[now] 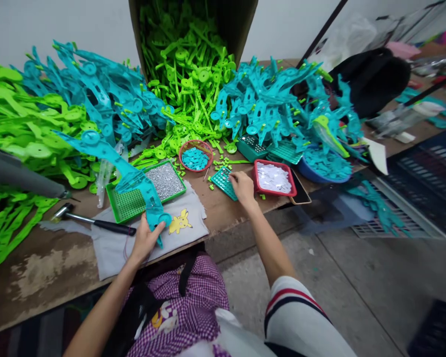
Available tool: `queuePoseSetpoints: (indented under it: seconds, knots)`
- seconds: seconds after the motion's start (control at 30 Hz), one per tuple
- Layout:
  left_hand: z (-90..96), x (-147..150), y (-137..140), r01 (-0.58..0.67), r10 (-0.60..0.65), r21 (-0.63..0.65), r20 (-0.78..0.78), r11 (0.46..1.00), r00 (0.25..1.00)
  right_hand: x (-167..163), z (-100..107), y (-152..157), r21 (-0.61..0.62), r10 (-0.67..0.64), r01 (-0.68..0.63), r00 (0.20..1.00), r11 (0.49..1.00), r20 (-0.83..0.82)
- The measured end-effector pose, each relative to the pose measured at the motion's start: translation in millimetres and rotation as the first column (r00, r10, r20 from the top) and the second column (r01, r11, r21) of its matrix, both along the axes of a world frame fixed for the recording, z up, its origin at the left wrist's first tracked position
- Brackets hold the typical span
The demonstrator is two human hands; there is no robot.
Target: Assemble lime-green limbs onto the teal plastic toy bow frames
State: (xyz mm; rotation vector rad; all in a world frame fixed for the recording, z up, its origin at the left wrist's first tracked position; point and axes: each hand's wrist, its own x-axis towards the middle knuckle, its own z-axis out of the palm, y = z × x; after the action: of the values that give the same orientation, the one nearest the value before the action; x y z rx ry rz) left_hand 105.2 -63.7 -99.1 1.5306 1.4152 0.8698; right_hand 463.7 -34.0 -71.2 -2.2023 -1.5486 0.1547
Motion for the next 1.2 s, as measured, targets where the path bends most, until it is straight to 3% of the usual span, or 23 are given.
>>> queuePoseSetpoints:
  seconds: [0.17,0.33,0.53,0.9,1.2]
  knots:
    - [0.7,1,-1,-0.002,0.003,0.006,-0.032,1.0,0.999,-9,1,3,-0.109,0.066,-0.057,0.995,0.992,0.08]
    - [2.1,1,-2,0.045,-0.044,0.002,-0.038,0.999,0.998,-9,13,12,-0.141,0.105,-0.087,0.986,0.986,0.127]
    - [-0.7,1,-2,0.05,-0.049,0.021,-0.06,0.999,0.997,-11,26,30,-0.411,0.309,-0.183,0.914,0.893,0.263]
    - [-1.0,3,-1,0.053,-0.053,0.015,0.01,0.998,0.999,-17,37,49,-0.491,0.342,-0.167,0.893,0.855,0.292]
    - [-2.8,3,0,0.063,-0.062,0.017,-0.054,0.998,0.997,-9,45,57,-0.508,0.336,-0.159,0.899,0.847,0.279]
